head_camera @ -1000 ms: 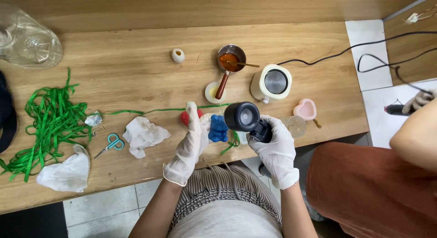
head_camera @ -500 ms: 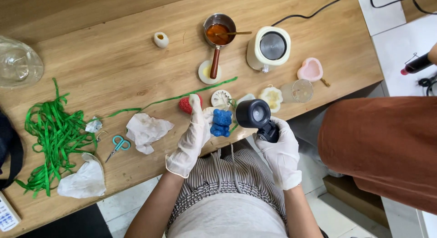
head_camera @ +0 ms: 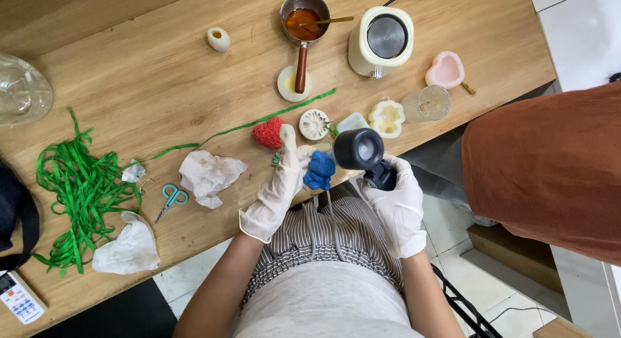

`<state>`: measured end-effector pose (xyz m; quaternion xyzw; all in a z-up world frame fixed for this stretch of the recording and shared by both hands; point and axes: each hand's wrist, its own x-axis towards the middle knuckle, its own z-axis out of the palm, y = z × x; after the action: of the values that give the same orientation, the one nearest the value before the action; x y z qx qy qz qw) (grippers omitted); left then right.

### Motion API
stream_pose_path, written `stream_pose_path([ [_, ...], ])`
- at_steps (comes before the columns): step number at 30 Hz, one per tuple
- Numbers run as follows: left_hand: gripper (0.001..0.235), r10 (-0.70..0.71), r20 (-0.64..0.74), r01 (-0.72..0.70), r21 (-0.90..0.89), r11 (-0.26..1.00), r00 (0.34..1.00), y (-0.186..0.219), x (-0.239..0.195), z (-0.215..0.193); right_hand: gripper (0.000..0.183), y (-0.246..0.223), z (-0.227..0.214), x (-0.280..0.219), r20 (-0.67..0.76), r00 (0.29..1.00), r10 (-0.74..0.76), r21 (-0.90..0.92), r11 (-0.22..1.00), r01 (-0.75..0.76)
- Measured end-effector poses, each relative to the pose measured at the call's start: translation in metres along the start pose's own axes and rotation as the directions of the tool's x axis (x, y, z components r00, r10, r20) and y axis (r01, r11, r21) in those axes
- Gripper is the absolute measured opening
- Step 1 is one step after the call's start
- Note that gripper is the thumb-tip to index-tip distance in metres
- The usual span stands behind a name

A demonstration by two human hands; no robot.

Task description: The person trims the wick of a blue bear-shaped candle with a small knife, then uses a heat gun to smooth the candle's surface. They pour melted wax from a small pot into silicone molds, then wipe the pot with a tissue.

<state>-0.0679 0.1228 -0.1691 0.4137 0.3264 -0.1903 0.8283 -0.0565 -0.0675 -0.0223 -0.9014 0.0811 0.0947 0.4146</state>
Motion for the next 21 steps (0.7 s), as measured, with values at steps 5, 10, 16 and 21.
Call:
stream_pose_path([
  [5,0.118,0.040,0.030,-0.036,-0.133,0.990,0.999,0.006,0.003,-0.003,0.053,0.005,0.006,0.001,0.003,1.000,0.022,0.076,0.997,-0.022],
  [10,0.113,0.064,0.124,-0.040,-0.189,0.981,0.990,0.026,-0.023,0.005,0.054,-0.010,0.007,-0.002,0.014,1.000,0.002,0.078,0.997,-0.003],
  [16,0.111,0.100,0.118,-0.069,-0.243,0.968,0.988,0.033,-0.026,0.004,0.055,-0.016,0.004,-0.001,0.049,0.999,-0.006,0.023,1.000,0.005],
  [21,0.112,0.113,0.110,-0.083,-0.253,0.964,0.988,0.044,-0.032,0.004,0.056,-0.025,0.004,-0.005,0.062,0.998,-0.015,0.024,1.000,0.013],
])
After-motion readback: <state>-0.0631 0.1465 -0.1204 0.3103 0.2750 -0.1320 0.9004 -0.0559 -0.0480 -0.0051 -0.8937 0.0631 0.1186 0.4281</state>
